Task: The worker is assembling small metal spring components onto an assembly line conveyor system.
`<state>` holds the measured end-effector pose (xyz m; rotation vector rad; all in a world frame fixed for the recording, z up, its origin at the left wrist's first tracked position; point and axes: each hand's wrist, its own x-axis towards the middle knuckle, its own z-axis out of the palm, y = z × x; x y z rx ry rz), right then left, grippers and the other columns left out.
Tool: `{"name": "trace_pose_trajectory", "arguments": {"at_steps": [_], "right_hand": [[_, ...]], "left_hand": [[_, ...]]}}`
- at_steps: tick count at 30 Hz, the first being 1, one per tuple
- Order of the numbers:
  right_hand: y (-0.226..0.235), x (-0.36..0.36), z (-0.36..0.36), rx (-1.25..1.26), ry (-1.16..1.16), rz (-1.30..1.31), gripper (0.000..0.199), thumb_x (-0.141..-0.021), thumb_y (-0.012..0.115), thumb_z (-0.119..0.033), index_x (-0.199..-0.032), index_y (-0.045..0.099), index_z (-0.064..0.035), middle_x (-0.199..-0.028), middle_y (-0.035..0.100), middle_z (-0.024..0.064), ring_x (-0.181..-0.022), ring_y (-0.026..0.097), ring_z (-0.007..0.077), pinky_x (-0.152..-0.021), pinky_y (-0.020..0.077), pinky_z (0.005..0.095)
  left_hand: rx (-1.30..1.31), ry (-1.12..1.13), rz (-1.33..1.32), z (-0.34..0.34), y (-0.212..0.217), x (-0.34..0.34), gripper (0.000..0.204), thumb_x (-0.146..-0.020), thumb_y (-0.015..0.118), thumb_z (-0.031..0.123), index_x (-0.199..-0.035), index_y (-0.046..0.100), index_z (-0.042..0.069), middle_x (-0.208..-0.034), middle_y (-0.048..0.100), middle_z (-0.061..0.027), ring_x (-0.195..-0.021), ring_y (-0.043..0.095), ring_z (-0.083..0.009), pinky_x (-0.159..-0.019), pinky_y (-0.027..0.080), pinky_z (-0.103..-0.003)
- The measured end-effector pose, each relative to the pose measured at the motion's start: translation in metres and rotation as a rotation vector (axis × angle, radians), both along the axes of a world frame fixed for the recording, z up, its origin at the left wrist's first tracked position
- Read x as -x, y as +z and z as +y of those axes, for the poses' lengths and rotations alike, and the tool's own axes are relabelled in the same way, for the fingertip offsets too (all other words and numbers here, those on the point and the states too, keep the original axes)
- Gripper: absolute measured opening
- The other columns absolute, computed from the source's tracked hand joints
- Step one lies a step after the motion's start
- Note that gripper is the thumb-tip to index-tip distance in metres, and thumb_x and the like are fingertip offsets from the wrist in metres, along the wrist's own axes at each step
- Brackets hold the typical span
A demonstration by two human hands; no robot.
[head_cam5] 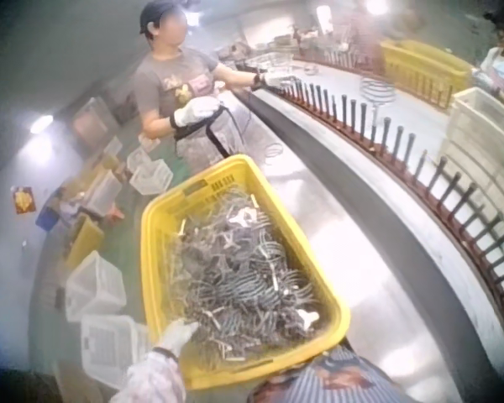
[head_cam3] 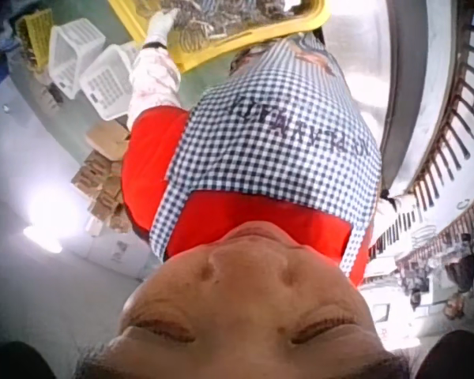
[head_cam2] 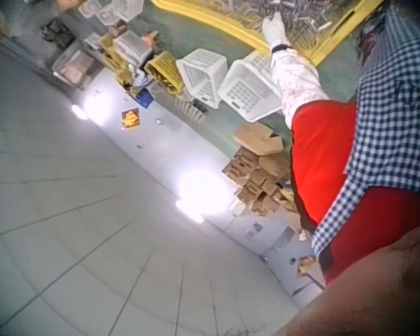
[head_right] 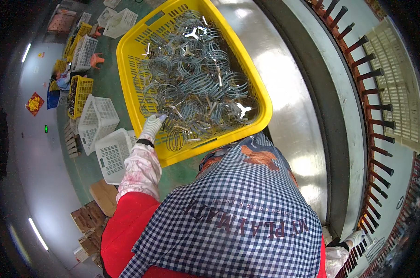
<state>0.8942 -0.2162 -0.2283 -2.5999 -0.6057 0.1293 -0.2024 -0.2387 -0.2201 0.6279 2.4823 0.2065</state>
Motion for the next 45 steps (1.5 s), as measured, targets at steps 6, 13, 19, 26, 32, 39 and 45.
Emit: {"name": "trace_pose_trajectory", "arguments": {"at_steps": [6, 13, 19, 26, 32, 39, 45], "right_hand": [[-0.024, 0.059, 0.019, 0.106, 0.084, -0.018, 0.053, -0.1, 0.048, -0.037, -0.137, 0.049, 0.0007, -0.136, 0.055, 0.0203, -0.12, 0.054, 0.0329, -0.103, 0.04, 0.0343], [-0.014, 0.12, 0.05, 0.23, 0.385, -0.032, 0.052, -0.103, 0.042, -0.031, -0.142, 0.041, 0.0035, -0.143, 0.047, 0.0215, -0.131, 0.046, 0.0328, -0.11, 0.0347, 0.0344], [-0.007, 0.182, 0.084, 0.095, 0.614, 0.039, 0.048, -0.103, 0.044, -0.026, -0.142, 0.042, 0.0002, -0.143, 0.048, 0.0186, -0.129, 0.048, 0.0305, -0.108, 0.0361, 0.0343], [-0.014, 0.22, 0.081, 0.046, 0.632, 0.118, 0.046, -0.103, 0.045, -0.026, -0.142, 0.044, -0.0023, -0.143, 0.049, 0.0164, -0.129, 0.048, 0.0286, -0.109, 0.0349, 0.0337], [0.014, 0.274, 0.095, -0.095, 0.655, 0.22, 0.043, -0.103, 0.046, -0.023, -0.14, 0.046, -0.0019, -0.139, 0.053, 0.0146, -0.126, 0.051, 0.0247, -0.106, 0.0372, 0.0322], [0.087, 0.481, 0.177, -0.195, 1.165, 0.638, 0.041, -0.101, 0.051, -0.016, -0.14, 0.047, -0.0058, -0.135, 0.056, 0.0112, -0.123, 0.053, 0.0227, -0.104, 0.0402, 0.0319], [0.116, 0.571, 0.209, 0.006, 1.6, 0.979, 0.061, -0.097, 0.059, -0.037, -0.142, 0.042, -0.0008, -0.121, 0.062, 0.0194, -0.112, 0.06, 0.0255, -0.096, 0.0465, 0.0347]], "left_hand": [[0.279, 0.002, 0.151, 0.008, 0.034, -0.01, 0.053, -0.089, 0.059, 0.047, -0.114, 0.067, 0.002, -0.115, 0.066, -0.0218, -0.109, 0.062, -0.0369, -0.094, 0.046, -0.043], [-0.103, -0.101, 0.814, -0.02, 0.06, 0.026, 0.034, -0.086, 0.065, 0.037, -0.103, 0.07, 0.008, -0.104, 0.07, -0.014, -0.1, 0.064, -0.033, -0.088, 0.047, -0.046], [0.114, -0.798, 0.963, -0.025, 0.068, 0.054, 0.022, -0.077, 0.067, 0.022, -0.099, 0.068, 0.017, -0.097, 0.066, -0.0041, -0.095, 0.062, -0.0245, -0.087, 0.046, -0.041], [0.068, -0.868, 1.113, -0.024, 0.101, 0.084, 0.014, -0.085, 0.053, 0.016, -0.089, 0.067, 0.017, -0.086, 0.068, -0.0042, -0.084, 0.065, -0.0225, -0.079, 0.049, -0.04], [-0.227, -0.743, 1.041, 0.021, 0.166, 0.044, 0.017, -0.087, 0.063, 0.024, -0.097, 0.07, 0.012, -0.09, 0.071, -0.0084, -0.081, 0.066, -0.0284, -0.076, 0.051, -0.041], [-0.946, -0.327, 0.129, 0.118, 0.17, -0.095, 0.017, -0.086, 0.072, 0.014, -0.1, 0.074, 0.003, -0.088, 0.071, -0.005, -0.087, 0.064, -0.0162, -0.08, 0.048, -0.028], [-0.925, -0.451, -0.42, 0.191, 0.151, -0.196, 0.019, -0.088, 0.072, 0.011, -0.104, 0.073, 0.001, -0.096, 0.073, -0.0065, -0.088, 0.065, -0.0118, -0.082, 0.051, -0.026]]}}
